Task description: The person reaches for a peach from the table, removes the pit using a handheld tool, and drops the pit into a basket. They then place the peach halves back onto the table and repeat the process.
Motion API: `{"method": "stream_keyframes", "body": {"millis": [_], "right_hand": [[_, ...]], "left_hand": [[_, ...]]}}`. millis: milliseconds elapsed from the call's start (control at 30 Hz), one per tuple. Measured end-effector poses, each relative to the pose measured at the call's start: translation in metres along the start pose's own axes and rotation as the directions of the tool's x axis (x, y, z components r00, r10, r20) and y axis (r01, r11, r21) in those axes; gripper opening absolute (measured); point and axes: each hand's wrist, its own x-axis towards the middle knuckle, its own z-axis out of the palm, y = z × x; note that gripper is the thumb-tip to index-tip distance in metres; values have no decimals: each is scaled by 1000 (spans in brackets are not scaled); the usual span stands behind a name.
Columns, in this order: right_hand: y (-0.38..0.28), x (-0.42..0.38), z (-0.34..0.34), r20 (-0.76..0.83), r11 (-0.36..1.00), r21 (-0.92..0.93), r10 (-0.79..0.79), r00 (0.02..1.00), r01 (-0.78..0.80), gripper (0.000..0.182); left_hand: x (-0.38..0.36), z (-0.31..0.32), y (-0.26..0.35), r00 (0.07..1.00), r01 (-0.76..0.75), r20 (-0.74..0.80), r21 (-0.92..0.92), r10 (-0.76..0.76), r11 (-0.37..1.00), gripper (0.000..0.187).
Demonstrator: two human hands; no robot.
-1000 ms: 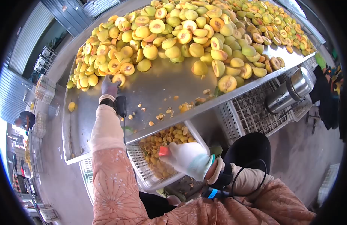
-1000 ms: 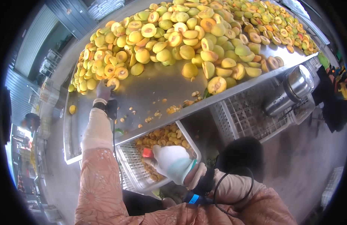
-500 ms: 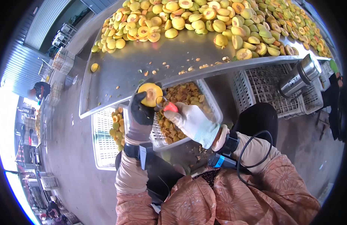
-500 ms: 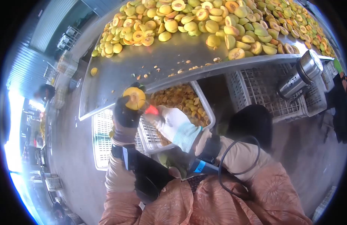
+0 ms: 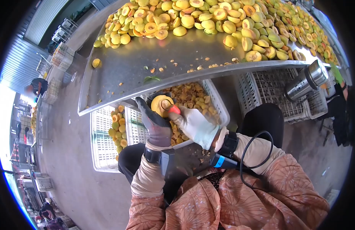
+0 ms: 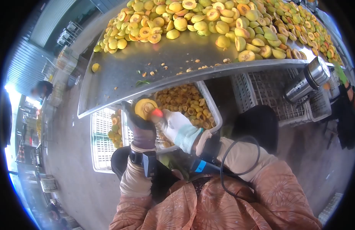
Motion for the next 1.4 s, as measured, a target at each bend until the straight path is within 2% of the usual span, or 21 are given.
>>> {"method": "stream_keyframes", "body": {"millis": [33,133,267,433,567,633,667,767,800,833,900,933,967,1033,1100,1133,1200,1233,1300,1333,1400], "right_hand": [[0,1,0,37,1000,-17,19,999,-19,59],[-2,3,1,99,997,46,64,993,-69,59],[9,5,8,103,989,143,25,994,-39,59],[13,6,11,126,994,62,77,989,-86,55],[18,8,13,119,995,27,93,989,-97,55],[8,4,2,265,991,101,60,962,-90,66],[9,2,3,266,986,129,66,962,-104,69],[17,1,7,152,993,121,-19,988,0,71],[17,0,7,146,993,121,-15,989,-3,71],[18,0,5,180,990,138,-35,983,10,69],[8,-1,-1,215,988,153,-55,975,22,68],[1,-3,-7,351,954,243,84,933,-178,65],[-4,-5,-11,490,876,300,197,849,-377,62],[5,-6,-8,531,832,413,110,840,-370,55],[5,-5,-9,692,577,539,112,713,-613,52],[5,-5,-9,706,528,555,111,700,-643,50],[15,0,-12,770,474,539,57,636,-696,51],[19,2,-12,825,425,514,-7,565,-745,51],[26,2,-6,777,481,554,-6,629,-680,47],[35,5,0,736,499,563,60,674,-659,44],[24,1,0,687,518,569,127,715,-639,41]], "left_hand": [[0,0,-1,985,150,-38,-271,-166,951,36],[0,9,12,948,274,-28,-432,-316,859,47],[6,2,-9,911,338,-90,-399,-403,852,60],[7,8,-17,932,122,-307,-230,-191,965,49],[8,10,6,881,327,-243,-307,-406,894,46],[14,0,3,905,408,-72,-126,-419,904,48],[11,4,13,958,288,-15,85,-288,954,50],[12,5,0,987,157,-58,226,-147,961,49],[11,17,-3,968,102,-223,-57,-113,993,49],[9,18,-1,969,106,-219,-60,-117,993,49],[6,15,1,987,-53,-122,383,107,922,51],[12,-2,-11,990,143,-29,149,-140,979,56],[14,-5,-6,990,143,-31,149,-140,978,56],[16,-7,5,889,448,269,-348,-369,824,58],[14,-1,12,894,448,211,-373,-396,813,61],[13,-4,7,954,271,171,-132,-247,953,59],[15,-12,1,971,-96,238,247,35,964,55],[12,-14,-1,971,-96,238,245,36,965,55],[5,-6,12,932,-311,279,291,231,905,55],[3,0,15,932,-312,279,289,232,905,55],[0,11,20,991,-124,-6,291,132,949,71]]}}
